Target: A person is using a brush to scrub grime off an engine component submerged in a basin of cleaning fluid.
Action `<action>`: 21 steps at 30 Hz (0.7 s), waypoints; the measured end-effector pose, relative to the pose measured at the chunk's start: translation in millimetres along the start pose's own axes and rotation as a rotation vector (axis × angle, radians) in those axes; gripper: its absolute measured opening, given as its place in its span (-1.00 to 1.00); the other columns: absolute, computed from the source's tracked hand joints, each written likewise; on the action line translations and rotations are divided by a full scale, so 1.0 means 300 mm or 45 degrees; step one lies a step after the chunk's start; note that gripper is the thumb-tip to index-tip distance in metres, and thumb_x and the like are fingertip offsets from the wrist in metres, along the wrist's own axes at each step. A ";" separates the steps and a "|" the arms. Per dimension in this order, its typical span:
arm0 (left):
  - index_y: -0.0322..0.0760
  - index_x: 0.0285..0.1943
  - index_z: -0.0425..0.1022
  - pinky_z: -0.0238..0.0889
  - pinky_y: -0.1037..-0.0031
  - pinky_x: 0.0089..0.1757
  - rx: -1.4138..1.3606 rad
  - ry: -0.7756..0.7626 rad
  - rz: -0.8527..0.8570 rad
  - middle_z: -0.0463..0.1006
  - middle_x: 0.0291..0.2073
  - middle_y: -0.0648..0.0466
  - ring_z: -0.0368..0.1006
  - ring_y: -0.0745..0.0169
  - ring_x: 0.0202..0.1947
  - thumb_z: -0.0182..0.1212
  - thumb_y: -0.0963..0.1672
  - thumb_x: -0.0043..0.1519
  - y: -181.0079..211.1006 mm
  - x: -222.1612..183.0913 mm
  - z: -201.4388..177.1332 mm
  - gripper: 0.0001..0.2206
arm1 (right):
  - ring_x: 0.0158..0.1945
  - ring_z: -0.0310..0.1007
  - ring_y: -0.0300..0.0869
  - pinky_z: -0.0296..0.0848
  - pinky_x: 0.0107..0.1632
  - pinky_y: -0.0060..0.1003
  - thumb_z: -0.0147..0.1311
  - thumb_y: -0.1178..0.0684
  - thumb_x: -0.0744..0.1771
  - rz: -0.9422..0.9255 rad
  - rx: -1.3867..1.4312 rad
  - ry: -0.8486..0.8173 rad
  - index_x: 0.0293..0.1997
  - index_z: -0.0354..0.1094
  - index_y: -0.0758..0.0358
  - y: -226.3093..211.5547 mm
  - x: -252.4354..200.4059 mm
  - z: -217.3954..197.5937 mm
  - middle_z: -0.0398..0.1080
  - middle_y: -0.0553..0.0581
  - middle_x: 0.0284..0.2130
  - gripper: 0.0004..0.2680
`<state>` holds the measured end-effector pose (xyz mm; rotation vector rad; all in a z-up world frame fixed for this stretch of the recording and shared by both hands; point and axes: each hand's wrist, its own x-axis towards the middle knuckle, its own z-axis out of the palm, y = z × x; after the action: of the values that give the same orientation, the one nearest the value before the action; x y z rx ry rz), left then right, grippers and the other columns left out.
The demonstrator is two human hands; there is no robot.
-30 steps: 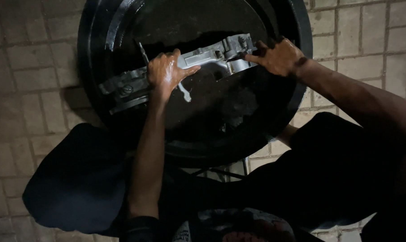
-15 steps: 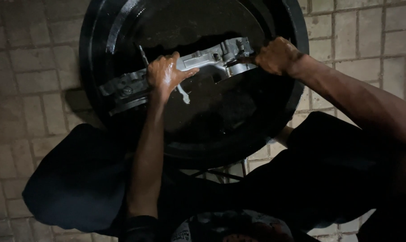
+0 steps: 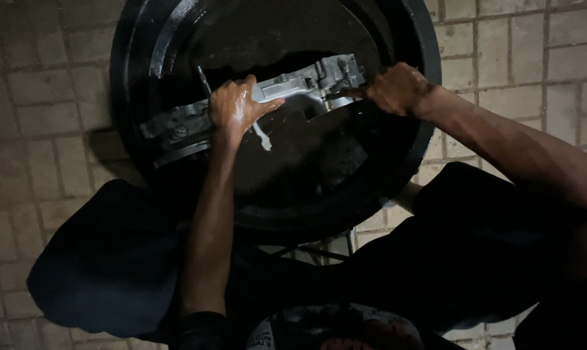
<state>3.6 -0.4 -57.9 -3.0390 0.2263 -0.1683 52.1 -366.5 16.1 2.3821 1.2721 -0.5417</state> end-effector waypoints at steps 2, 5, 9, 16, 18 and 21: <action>-0.13 -0.11 0.67 0.23 0.44 -0.59 0.014 0.060 0.006 0.60 -0.67 0.11 0.43 0.27 -0.77 -0.04 0.54 -0.01 -0.007 0.001 0.020 -0.08 | -0.75 0.36 -0.22 0.32 -0.60 -0.30 -0.14 0.02 0.40 0.015 0.008 -0.068 -0.19 0.37 -0.07 0.034 0.053 0.091 0.49 -0.03 -0.68 -0.88; -0.18 -0.10 0.67 0.29 0.43 -0.56 -0.065 0.074 0.023 0.62 -0.62 0.08 0.46 0.25 -0.72 0.06 0.51 0.01 -0.005 -0.005 -0.003 -0.12 | -0.72 0.39 -0.23 0.28 -0.58 -0.32 -0.07 -0.01 0.36 0.045 -0.113 -0.027 -0.57 0.44 0.02 0.039 0.060 0.119 0.50 -0.04 -0.63 -0.74; -0.21 -0.03 0.66 0.28 0.40 -0.56 -0.078 0.015 0.023 0.57 -0.67 0.09 0.42 0.27 -0.74 0.02 0.51 0.05 -0.006 -0.006 -0.008 -0.10 | -0.71 0.42 -0.24 0.45 -0.58 -0.30 -0.19 -0.05 0.45 0.049 -0.251 -0.080 -0.24 0.44 0.01 -0.003 0.077 0.098 0.46 0.01 -0.62 -0.78; -0.17 -0.09 0.67 0.18 0.45 -0.59 -0.008 0.061 0.044 0.52 -0.71 0.16 0.32 0.35 -0.80 -0.07 0.53 0.07 -0.008 -0.001 0.022 -0.09 | -0.61 0.56 -0.20 0.50 -0.59 -0.28 -0.23 -0.08 0.45 0.015 -0.297 -0.038 -0.05 0.38 0.05 -0.006 0.073 0.111 0.56 0.01 -0.40 -0.80; -0.18 -0.17 0.66 0.28 0.42 -0.58 -0.035 0.076 0.018 0.59 -0.67 0.10 0.43 0.27 -0.76 0.05 0.52 0.02 -0.002 -0.002 0.001 -0.12 | -0.47 0.61 -0.19 0.58 -0.38 -0.26 -0.04 -0.17 0.40 0.019 -0.178 -0.198 -0.09 0.39 0.01 -0.007 0.065 0.066 0.59 -0.04 -0.41 -0.82; -0.22 -0.15 0.66 0.30 0.41 -0.56 -0.094 0.047 0.021 0.63 -0.60 0.06 0.48 0.21 -0.71 0.13 0.48 0.02 -0.004 -0.004 -0.016 -0.16 | -0.45 0.62 -0.18 0.57 -0.45 -0.23 -0.22 -0.16 0.45 0.010 -0.344 -0.096 -0.10 0.41 -0.04 0.001 0.078 0.111 0.58 0.01 -0.32 -0.77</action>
<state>2.1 0.5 -53.3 -3.1082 0.2658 -0.2195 59.4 -367.2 -24.1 2.1236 1.2184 -0.4228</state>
